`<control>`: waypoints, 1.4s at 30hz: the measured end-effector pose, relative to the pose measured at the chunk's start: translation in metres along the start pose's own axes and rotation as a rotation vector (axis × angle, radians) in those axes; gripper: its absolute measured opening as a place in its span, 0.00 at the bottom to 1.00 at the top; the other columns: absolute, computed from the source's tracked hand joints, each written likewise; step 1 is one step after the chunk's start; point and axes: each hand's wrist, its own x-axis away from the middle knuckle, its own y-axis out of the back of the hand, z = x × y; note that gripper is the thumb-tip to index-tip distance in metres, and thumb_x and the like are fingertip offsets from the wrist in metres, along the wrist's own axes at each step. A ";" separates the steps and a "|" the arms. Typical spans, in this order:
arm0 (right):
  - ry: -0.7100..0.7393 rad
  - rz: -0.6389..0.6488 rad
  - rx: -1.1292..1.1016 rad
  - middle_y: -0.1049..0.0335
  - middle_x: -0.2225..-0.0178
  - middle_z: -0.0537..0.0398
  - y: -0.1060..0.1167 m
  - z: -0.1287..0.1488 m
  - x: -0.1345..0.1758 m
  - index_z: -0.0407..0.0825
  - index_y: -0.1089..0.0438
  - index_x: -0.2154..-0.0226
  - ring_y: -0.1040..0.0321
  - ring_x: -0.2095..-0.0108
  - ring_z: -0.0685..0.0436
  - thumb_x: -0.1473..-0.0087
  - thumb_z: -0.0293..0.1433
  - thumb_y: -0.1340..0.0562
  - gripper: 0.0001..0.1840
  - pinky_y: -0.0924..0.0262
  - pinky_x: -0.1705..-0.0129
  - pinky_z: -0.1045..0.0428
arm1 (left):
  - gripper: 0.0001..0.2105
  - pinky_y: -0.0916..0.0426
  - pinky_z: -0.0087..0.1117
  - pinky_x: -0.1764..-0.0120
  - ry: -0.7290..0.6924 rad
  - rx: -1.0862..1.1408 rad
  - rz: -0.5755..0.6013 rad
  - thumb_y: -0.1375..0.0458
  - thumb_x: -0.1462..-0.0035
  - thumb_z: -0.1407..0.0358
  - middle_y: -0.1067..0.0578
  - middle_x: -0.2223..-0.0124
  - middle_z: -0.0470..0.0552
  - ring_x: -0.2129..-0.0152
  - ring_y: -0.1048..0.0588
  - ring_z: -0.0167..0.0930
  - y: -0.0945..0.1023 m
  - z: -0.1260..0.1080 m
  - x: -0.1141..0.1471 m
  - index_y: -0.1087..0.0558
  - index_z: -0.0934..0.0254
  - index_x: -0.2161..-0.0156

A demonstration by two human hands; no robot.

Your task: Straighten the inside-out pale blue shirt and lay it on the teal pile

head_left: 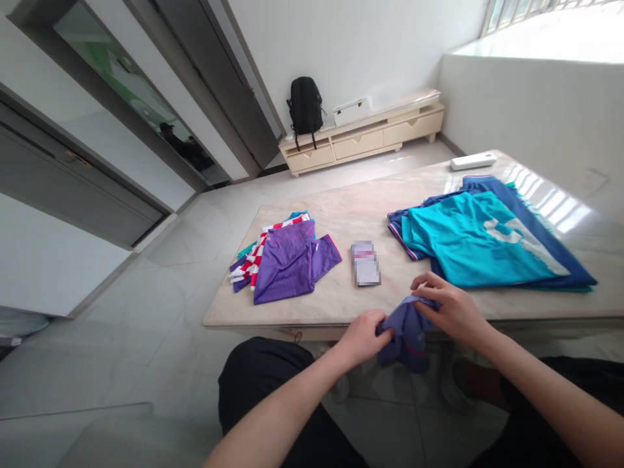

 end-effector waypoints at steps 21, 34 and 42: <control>-0.014 0.248 -0.238 0.26 0.66 0.52 -0.021 0.013 0.003 0.51 0.24 0.65 0.28 0.66 0.43 0.35 0.43 0.40 0.16 0.36 0.62 0.50 | 0.12 0.33 0.29 0.64 0.049 0.415 -0.048 0.40 0.38 0.59 0.22 0.63 0.49 0.68 0.25 0.31 -0.004 0.002 -0.001 0.26 0.64 0.53; -0.317 -0.226 -0.363 0.28 0.69 0.54 0.010 -0.016 -0.009 0.50 0.28 0.63 0.32 0.69 0.44 0.38 0.51 0.40 0.20 0.38 0.68 0.50 | 0.05 0.34 0.31 0.65 0.096 -0.068 0.188 0.41 0.43 0.66 0.20 0.66 0.49 0.68 0.23 0.35 0.005 0.016 0.003 0.22 0.60 0.66; -0.288 -0.192 -0.236 0.22 0.61 0.50 0.027 -0.039 -0.010 0.52 0.25 0.51 0.28 0.65 0.40 0.38 0.49 0.42 0.23 0.34 0.63 0.48 | 0.13 0.35 0.29 0.68 0.162 0.113 0.114 0.50 0.43 0.70 0.21 0.65 0.48 0.72 0.25 0.31 0.043 0.010 0.015 0.23 0.62 0.60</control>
